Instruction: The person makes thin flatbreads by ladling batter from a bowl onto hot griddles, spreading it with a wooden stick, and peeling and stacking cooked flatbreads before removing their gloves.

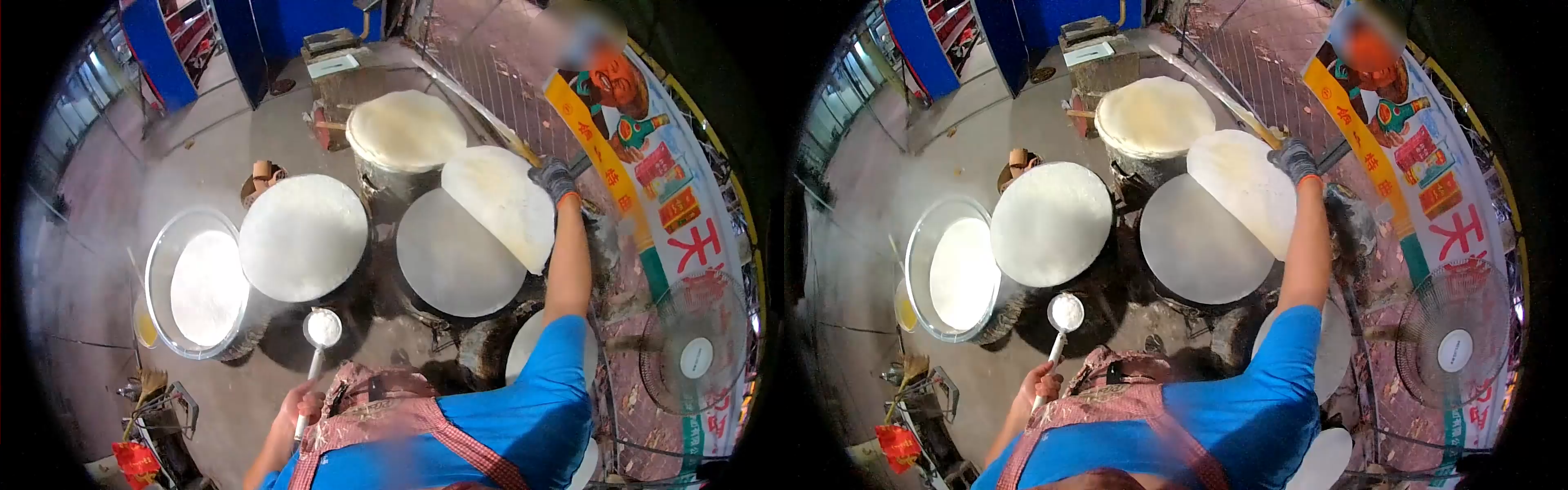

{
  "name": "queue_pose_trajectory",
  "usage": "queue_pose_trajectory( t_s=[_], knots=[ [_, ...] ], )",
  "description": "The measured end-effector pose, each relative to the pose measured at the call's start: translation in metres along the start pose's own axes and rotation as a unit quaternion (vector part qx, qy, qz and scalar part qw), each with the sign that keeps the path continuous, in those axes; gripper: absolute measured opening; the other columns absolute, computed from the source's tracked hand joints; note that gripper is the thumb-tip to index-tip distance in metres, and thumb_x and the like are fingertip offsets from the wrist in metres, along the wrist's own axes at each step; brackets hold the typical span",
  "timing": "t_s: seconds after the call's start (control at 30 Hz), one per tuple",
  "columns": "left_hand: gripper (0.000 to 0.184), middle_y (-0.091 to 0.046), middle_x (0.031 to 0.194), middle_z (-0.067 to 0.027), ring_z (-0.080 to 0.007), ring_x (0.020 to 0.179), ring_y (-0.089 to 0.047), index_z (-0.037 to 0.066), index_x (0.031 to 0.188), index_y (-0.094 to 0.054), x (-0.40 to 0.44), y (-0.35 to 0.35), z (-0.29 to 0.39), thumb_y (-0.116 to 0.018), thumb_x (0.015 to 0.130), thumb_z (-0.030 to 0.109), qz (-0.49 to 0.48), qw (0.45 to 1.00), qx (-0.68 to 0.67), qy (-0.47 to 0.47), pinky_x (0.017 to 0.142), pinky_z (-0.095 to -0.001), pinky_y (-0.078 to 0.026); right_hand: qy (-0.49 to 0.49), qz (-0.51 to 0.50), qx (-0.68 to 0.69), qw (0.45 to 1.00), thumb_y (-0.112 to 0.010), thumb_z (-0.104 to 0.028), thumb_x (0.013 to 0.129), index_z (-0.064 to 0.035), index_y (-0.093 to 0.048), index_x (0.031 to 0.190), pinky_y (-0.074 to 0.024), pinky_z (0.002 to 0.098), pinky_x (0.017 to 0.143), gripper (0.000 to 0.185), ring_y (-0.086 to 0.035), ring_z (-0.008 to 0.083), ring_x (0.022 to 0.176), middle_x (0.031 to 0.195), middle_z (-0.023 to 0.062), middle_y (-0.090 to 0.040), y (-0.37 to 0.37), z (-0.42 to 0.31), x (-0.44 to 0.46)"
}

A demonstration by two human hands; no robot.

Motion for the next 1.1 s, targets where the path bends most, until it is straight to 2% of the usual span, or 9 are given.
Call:
queue_pose_trajectory(
  t_s=[0.37,0.5,0.53,0.67,0.77,0.83,0.9,0.97,1.1],
  knots=[
    [0.02,-0.033,0.054,0.0005,-0.0065,0.033,-0.026,0.014,0.097,-0.051,-0.025,0.011,0.053,-0.038,0.087,0.026,0.089,0.99,0.095,0.058,0.026,-0.018,-0.021,0.122,0.028,0.029,0.992,-0.061,-0.042,0.063,-0.0074,-0.058,0.091,-0.0444,0.0398,0.068,0.044,-0.056,0.0318,0.074,0.081,0.0163,-0.059,-0.07,-0.139,-0.174],
    [0.032,-0.035,0.055,-0.0027,-0.0075,0.036,-0.03,0.025,0.12,-0.039,-0.023,-0.009,0.048,-0.033,0.089,0.023,0.062,0.987,0.096,0.116,0.029,-0.0184,-0.026,-0.047,0.098,0.133,0.985,-0.061,-0.036,0.068,-0.0032,-0.057,0.089,-0.0449,0.039,0.067,0.039,-0.056,0.0325,0.074,0.077,0.0165,-0.059,-0.096,-0.105,-0.309],
    [0.027,-0.035,0.053,-0.002,-0.0079,0.035,-0.032,0.008,0.1,-0.05,-0.021,-0.007,0.049,-0.035,0.088,0.026,0.073,0.984,0.082,0.137,0.029,-0.0191,-0.027,-0.116,0.097,0.17,0.974,-0.061,-0.031,0.069,-0.0013,-0.056,0.09,-0.0448,0.0383,0.067,0.037,-0.056,0.0324,0.073,0.077,0.0175,-0.059,-0.112,-0.083,-0.338],
    [0.043,-0.033,0.044,-0.0004,-0.0086,0.034,-0.034,0.008,0.054,-0.032,-0.009,-0.014,0.034,-0.042,0.084,0.037,0.12,0.971,0.119,0.167,0.028,-0.0208,-0.028,-0.326,0.242,0.54,0.737,-0.055,-0.021,0.076,0.0015,-0.057,0.089,-0.0436,0.0373,0.067,0.026,-0.054,0.0322,0.072,0.08,0.0181,-0.058,-0.205,0.009,-0.456],
    [0.039,-0.034,0.046,-0.0009,-0.009,0.035,-0.035,0.001,0.068,-0.046,0.004,-0.036,0.005,-0.04,0.085,0.035,0.068,0.977,0.092,0.181,0.03,-0.0216,-0.03,-0.36,0.19,0.403,0.819,-0.054,-0.024,0.078,0.0019,-0.057,0.088,-0.0427,0.0388,0.068,0.028,-0.053,0.0332,0.073,0.081,0.018,-0.058,-0.194,-0.007,-0.471],
    [0.025,-0.035,0.051,0.0005,-0.0069,0.036,-0.033,0.021,0.104,-0.054,0.008,-0.049,-0.01,-0.039,0.086,0.031,0.069,0.982,0.087,0.153,0.029,-0.0184,-0.027,-0.292,0.178,0.166,0.925,-0.053,-0.034,0.077,0.0013,-0.058,0.09,-0.0421,0.041,0.071,0.038,-0.054,0.0332,0.075,0.081,0.0177,-0.058,-0.257,-0.018,-0.479],
    [0.028,-0.034,0.051,0.0009,-0.0067,0.036,-0.032,0.024,0.111,-0.051,0.009,-0.043,-0.006,-0.039,0.086,0.031,0.039,0.982,0.09,0.163,0.029,-0.0186,-0.027,-0.255,-0.143,0.113,0.95,-0.052,-0.038,0.074,-0.0006,-0.057,0.092,-0.0417,0.0421,0.072,0.042,-0.054,0.0345,0.077,0.083,0.0179,-0.058,-0.268,-0.073,-0.443],
    [0.029,-0.033,0.051,0.0013,-0.0063,0.035,-0.031,0.024,0.112,-0.049,0.004,-0.057,-0.014,-0.038,0.087,0.03,0.054,0.984,0.104,0.132,0.029,-0.0185,-0.027,-0.212,-0.015,0.415,0.884,-0.055,-0.022,0.072,-0.0018,-0.056,0.088,-0.0429,0.0368,0.064,0.026,-0.054,0.0327,0.076,0.082,0.0166,-0.058,-0.314,-0.114,-0.413],
    [0.027,-0.033,0.054,0.0009,-0.0067,0.036,-0.031,0.017,0.109,-0.049,-0.011,-0.055,0.01,-0.034,0.088,0.027,0.023,0.987,0.11,0.117,0.029,-0.0204,-0.029,-0.169,0.052,0.346,0.922,-0.055,-0.029,0.069,-0.0031,-0.056,0.082,-0.0427,0.0387,0.062,0.03,-0.053,0.0345,0.075,0.081,0.0182,-0.057,-0.309,-0.193,-0.345]
  ],
)
Point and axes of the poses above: each hand's wrist, its own x-axis towards the middle knuckle, its own y-axis out of the back of the hand, z = x × y, the point moved 7 cm from there along x, towards the middle knuckle
